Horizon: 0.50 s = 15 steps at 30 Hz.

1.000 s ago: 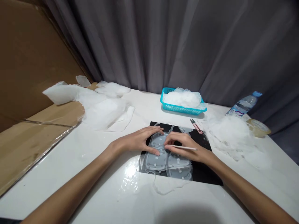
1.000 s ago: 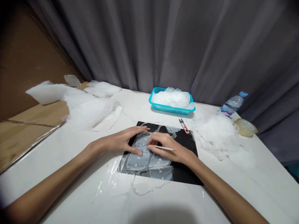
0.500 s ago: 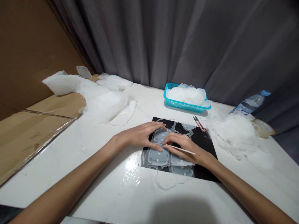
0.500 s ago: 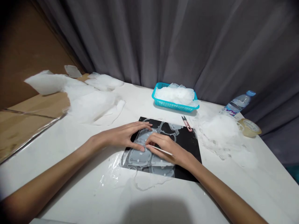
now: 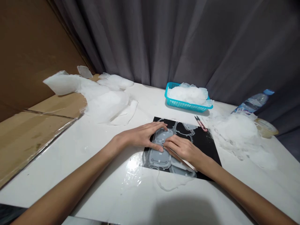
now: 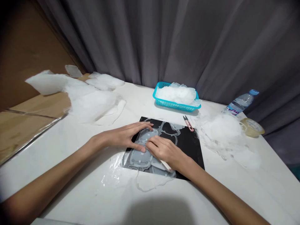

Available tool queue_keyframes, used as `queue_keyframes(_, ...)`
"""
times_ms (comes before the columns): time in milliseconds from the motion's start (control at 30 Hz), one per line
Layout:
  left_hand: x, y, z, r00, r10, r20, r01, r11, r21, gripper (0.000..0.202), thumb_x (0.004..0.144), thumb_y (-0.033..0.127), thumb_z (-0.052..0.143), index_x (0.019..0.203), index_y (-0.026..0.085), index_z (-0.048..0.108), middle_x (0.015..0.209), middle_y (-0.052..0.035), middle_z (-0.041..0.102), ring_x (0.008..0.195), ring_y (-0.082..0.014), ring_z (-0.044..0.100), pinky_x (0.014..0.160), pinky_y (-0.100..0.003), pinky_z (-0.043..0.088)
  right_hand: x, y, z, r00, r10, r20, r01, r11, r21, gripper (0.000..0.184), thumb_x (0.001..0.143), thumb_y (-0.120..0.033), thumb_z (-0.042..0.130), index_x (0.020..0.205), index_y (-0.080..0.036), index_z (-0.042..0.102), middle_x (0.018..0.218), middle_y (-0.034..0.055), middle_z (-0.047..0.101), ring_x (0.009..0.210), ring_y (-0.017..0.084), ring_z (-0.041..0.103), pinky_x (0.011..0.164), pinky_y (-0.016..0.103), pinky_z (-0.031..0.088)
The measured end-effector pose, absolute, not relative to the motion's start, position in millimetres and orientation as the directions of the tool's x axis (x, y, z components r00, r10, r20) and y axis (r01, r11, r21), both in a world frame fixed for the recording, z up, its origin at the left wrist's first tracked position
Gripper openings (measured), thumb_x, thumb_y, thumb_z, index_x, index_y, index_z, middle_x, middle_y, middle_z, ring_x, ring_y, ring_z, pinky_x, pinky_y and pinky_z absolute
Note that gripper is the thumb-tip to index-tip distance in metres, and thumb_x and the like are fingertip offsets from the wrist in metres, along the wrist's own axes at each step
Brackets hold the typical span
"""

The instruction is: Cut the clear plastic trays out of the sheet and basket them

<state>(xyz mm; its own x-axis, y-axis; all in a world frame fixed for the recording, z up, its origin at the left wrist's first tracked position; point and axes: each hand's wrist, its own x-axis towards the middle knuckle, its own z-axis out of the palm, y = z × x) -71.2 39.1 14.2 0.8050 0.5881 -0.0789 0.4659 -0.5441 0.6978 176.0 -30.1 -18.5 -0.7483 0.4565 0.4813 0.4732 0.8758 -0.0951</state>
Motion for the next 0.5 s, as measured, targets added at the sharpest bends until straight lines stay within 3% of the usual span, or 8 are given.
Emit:
queue_keyframes(100, -70.1, 37.3, 15.8, 0.792, 0.607, -0.056, 0.455, -0.527, 0.718, 0.087, 0.078, 0.064, 0.081, 0.150, 0.029, 0.047, 0.161, -0.0110, 0.046, 0.145, -0.0382, 0.046, 0.118, -0.047, 0.039, 170.4, -29.9, -19.8, -0.737, 0.476, 0.480, 0.550, 0.835, 0.018, 0.021, 0.108, -0.021, 0.047, 0.119, -0.012, 0.063, 0.107, 0.0160, 0.072, 0.100, 0.028, 0.071, 0.085, 0.041, 0.061)
queue_keyframes(167, -67.8, 34.6, 18.2, 0.743, 0.669, -0.001, 0.501, -0.555, 0.664, 0.094, 0.073, 0.068, 0.082, 0.149, 0.026, 0.046, 0.156, -0.0138, 0.047, 0.142, -0.0397, 0.045, 0.117, -0.049, 0.038, 169.0, -30.4, -20.7, -0.754, 0.469, 0.461, 0.563, 0.822, 0.085, 0.023, 0.108, -0.019, 0.047, 0.123, -0.011, 0.063, 0.106, 0.0164, 0.072, 0.100, 0.029, 0.070, 0.087, 0.043, 0.061)
queue_keyframes(233, -65.1, 31.6, 19.9, 0.625, 0.778, 0.071, 0.617, -0.547, 0.566, 0.093, 0.067, 0.077, 0.080, 0.135, 0.019, 0.054, 0.140, -0.0171, 0.055, 0.131, -0.0414, 0.050, 0.111, -0.051, 0.041, 169.6, -30.5, -20.7, -0.756, 0.466, 0.459, 0.569, 0.815, 0.109, 0.024, 0.107, -0.015, 0.048, 0.126, -0.011, 0.063, 0.105, 0.0151, 0.072, 0.099, 0.029, 0.070, 0.088, 0.042, 0.061)
queue_keyframes(300, -62.6, 29.4, 20.1, 0.490, 0.869, 0.070, 0.719, -0.447, 0.532, 0.079, 0.067, 0.081, 0.076, 0.111, 0.017, 0.060, 0.115, -0.0144, 0.062, 0.111, -0.0377, 0.056, 0.097, -0.048, 0.046, 171.6, -29.2, -18.3, -0.708, 0.493, 0.506, 0.605, 0.793, 0.073, 0.025, 0.107, -0.015, 0.048, 0.127, -0.010, 0.062, 0.105, 0.0146, 0.072, 0.098, 0.028, 0.070, 0.087, 0.041, 0.062)
queue_keyframes(400, -58.7, 27.8, 18.8, 0.474, 0.868, -0.144, 0.691, -0.266, 0.673, 0.056, 0.076, 0.073, 0.073, 0.081, 0.020, 0.057, 0.080, -0.0037, 0.058, 0.077, -0.0243, 0.056, 0.069, -0.034, 0.040, 176.1, -25.0, -10.1, -0.605, 0.561, 0.565, 0.650, 0.758, -0.056, 0.023, 0.108, -0.017, 0.048, 0.125, -0.011, 0.062, 0.106, 0.0147, 0.071, 0.097, 0.026, 0.071, 0.083, 0.039, 0.062)
queue_keyframes(500, -52.1, 25.5, 18.7, 0.639, 0.735, -0.227, 0.478, -0.148, 0.866, 0.049, 0.087, 0.064, 0.069, 0.073, 0.019, 0.057, 0.066, 0.0021, 0.047, 0.060, -0.0149, 0.043, 0.059, -0.030, 0.028, 181.8, -21.0, -1.1, -0.577, 0.599, 0.555, 0.638, 0.755, -0.151, 0.023, 0.108, -0.018, 0.047, 0.124, -0.014, 0.062, 0.107, 0.0141, 0.070, 0.100, 0.025, 0.071, 0.085, 0.038, 0.062)
